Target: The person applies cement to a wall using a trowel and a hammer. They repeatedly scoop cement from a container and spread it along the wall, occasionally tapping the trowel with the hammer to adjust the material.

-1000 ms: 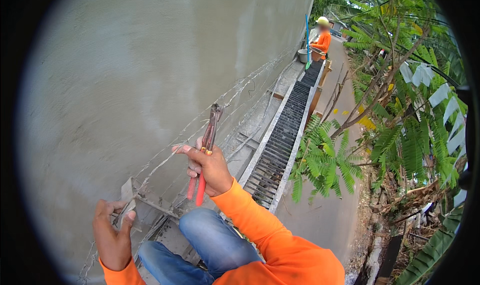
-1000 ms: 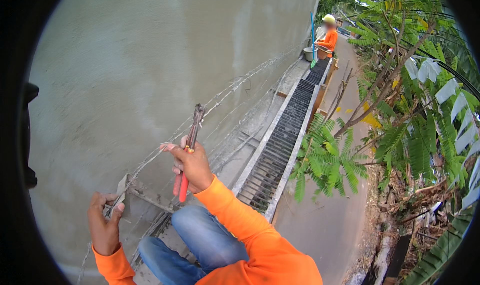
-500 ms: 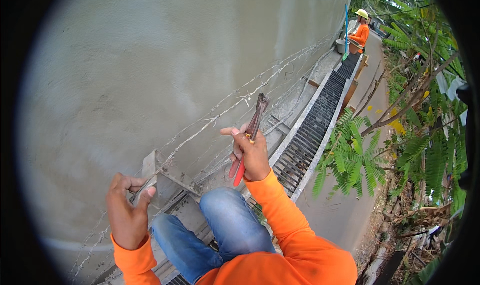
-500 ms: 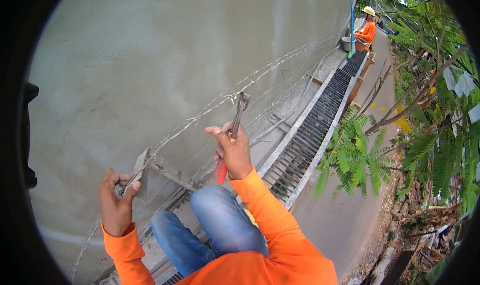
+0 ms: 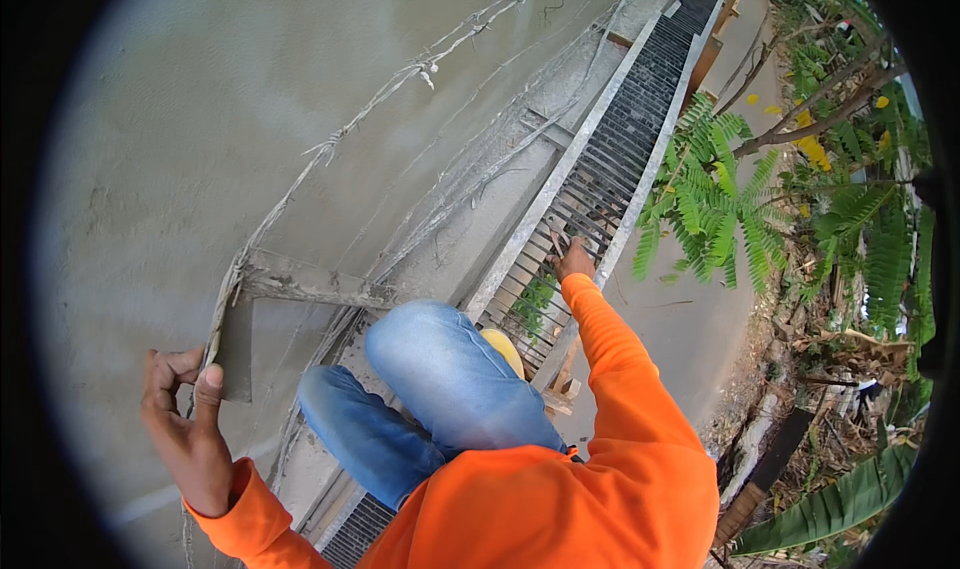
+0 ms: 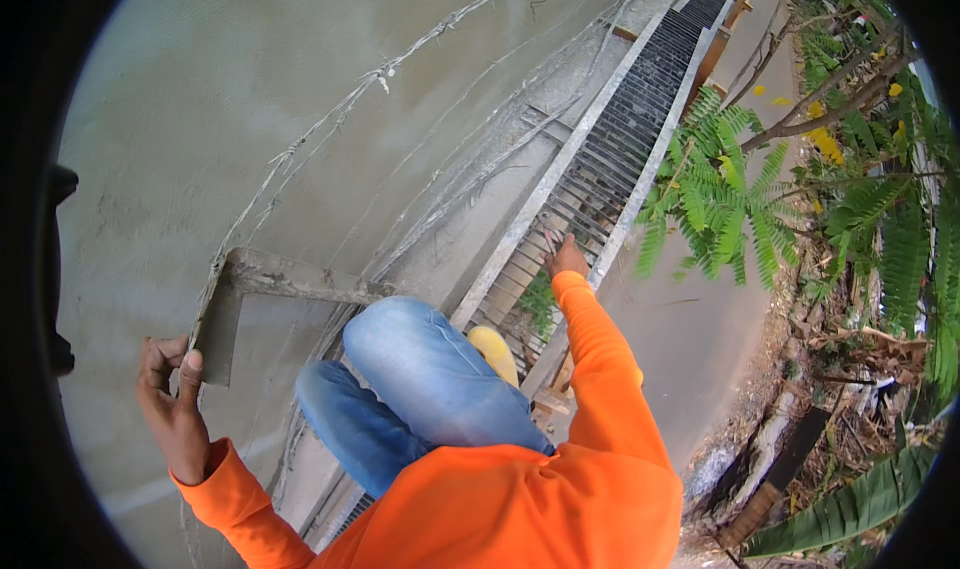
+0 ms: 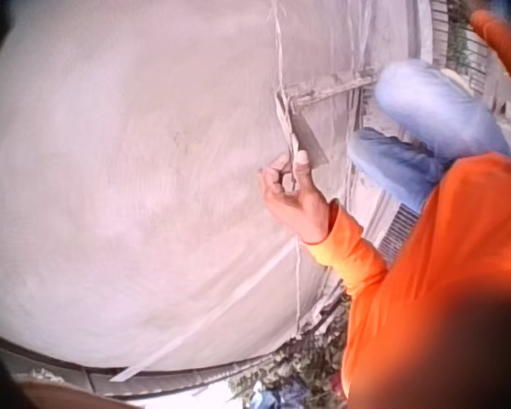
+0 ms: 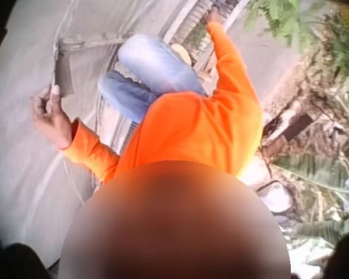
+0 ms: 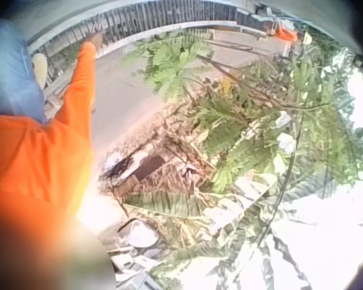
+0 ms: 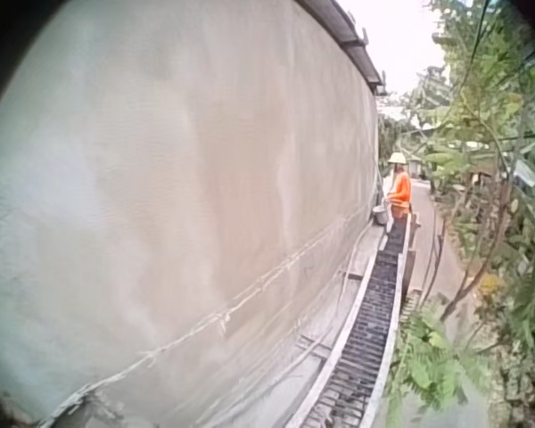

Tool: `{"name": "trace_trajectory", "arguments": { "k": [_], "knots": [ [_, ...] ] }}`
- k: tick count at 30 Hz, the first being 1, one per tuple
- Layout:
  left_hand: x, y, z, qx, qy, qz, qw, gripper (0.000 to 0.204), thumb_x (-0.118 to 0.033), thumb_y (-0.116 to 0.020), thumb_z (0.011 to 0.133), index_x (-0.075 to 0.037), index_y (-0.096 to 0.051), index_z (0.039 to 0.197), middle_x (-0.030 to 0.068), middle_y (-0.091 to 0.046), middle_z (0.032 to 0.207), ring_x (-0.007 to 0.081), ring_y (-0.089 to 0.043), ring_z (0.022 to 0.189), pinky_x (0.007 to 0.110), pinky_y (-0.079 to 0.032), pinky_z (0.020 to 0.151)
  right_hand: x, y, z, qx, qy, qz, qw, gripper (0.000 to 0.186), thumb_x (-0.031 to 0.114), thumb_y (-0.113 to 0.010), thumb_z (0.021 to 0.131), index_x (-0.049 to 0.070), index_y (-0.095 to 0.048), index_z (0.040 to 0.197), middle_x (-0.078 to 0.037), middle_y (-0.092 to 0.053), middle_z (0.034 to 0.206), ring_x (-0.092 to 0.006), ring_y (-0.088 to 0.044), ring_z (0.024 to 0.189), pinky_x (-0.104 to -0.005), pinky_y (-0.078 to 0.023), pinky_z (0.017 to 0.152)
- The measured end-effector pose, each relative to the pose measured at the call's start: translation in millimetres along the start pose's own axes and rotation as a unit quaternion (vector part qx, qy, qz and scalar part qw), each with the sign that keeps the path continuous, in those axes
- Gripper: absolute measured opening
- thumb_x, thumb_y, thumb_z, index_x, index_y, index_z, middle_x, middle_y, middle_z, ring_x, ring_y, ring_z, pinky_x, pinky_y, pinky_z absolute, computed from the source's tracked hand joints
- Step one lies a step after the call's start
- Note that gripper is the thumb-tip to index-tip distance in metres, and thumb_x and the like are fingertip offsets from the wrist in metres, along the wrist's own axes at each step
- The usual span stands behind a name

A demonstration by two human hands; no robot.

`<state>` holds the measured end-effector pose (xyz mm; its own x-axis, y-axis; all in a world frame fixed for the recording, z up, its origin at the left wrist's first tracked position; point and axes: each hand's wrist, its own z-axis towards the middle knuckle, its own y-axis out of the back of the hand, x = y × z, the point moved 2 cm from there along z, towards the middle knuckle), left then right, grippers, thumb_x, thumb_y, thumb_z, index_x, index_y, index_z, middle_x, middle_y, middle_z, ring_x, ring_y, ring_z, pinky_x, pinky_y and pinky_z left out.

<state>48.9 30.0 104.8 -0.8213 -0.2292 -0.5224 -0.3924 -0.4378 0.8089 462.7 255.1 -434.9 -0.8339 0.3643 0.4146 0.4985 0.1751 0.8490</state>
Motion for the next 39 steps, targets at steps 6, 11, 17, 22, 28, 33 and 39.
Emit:
{"name": "trace_trajectory", "arguments": {
  "k": [6,11,17,22,28,33,39],
  "knots": [
    [-5,1,-3,0.0,0.057,-0.014,0.998,0.024,-0.016,-0.076,0.09,0.004,-0.063,0.09,0.0046,-0.049,0.084,0.0153,-0.048,0.082,0.029,-0.037,0.08,2,-31,16,-0.016,0.145,-0.031,0.989,0.06,0.043,-0.081,0.087,0.009,-0.052,0.126,-0.018,-0.064,0.123,-0.0385,-0.061,0.118,-0.0513,-0.05,0.095],
    [-5,-1,-2,-0.005,0.039,-0.001,0.999,0.025,-0.017,-0.076,0.09,0.004,-0.064,0.092,0.004,-0.047,0.088,0.0152,-0.046,0.083,0.028,-0.036,0.08,-8,-38,15,-0.007,0.155,-0.096,0.983,0.058,0.044,-0.074,0.091,0.011,-0.054,0.133,-0.014,-0.058,0.13,-0.0369,-0.053,0.125,-0.0536,-0.045,0.101],
    [-1,1,-6,-0.007,0.072,-0.017,0.997,0.028,-0.021,-0.076,0.09,0.004,-0.064,0.095,0.0036,-0.045,0.09,0.0148,-0.046,0.085,0.027,-0.036,0.081,-4,-37,5,-0.084,0.196,-0.096,0.972,0.051,0.038,-0.071,0.093,0.009,-0.057,0.132,-0.014,-0.06,0.124,-0.0359,-0.054,0.12,-0.0528,-0.045,0.097],
    [5,7,-5,0.016,0.088,-0.017,0.996,0.032,-0.027,-0.076,0.092,0.0,-0.057,0.094,0.0029,-0.044,0.096,0.0155,-0.046,0.094,0.029,-0.033,0.094,30,-9,43,-0.233,0.253,0.074,0.936,0.019,0.02,-0.07,0.091,0.009,-0.067,0.107,-0.012,-0.062,0.1,-0.0357,-0.059,0.1,-0.0482,-0.047,0.087],
    [-2,5,-9,-0.029,0.092,-0.063,0.993,0.027,-0.016,-0.082,0.087,0.003,-0.07,0.103,0.0081,-0.066,0.098,0.0182,-0.059,0.095,0.034,-0.045,0.09,121,-35,211,-0.058,0.276,-0.068,0.957,0.021,0.01,-0.062,0.093,0.008,-0.069,0.113,-0.014,-0.071,0.104,-0.0351,-0.066,0.109,-0.0435,-0.056,0.095],
    [-6,13,-9,-0.014,0.12,-0.036,0.992,0.03,-0.016,-0.083,0.086,0.004,-0.07,0.105,0.0111,-0.066,0.105,0.0212,-0.06,0.099,0.037,-0.045,0.093,140,-120,297,0.06,0.088,-0.13,0.986,0.031,0.027,-0.042,0.107,0.015,-0.063,0.128,-0.013,-0.061,0.133,-0.0345,-0.061,0.126,-0.0483,-0.054,0.101],
    [-3,25,-20,-0.042,0.179,-0.011,0.983,0.035,-0.012,-0.083,0.085,0.004,-0.071,0.113,0.016,-0.069,0.119,0.0275,-0.061,0.112,0.044,-0.046,0.101,129,-163,340,0.037,0.009,-0.104,0.994,0.037,0.033,-0.034,0.11,0.022,-0.061,0.132,-0.012,-0.05,0.146,-0.0353,-0.057,0.13,-0.0524,-0.051,0.102]
  ]
}}
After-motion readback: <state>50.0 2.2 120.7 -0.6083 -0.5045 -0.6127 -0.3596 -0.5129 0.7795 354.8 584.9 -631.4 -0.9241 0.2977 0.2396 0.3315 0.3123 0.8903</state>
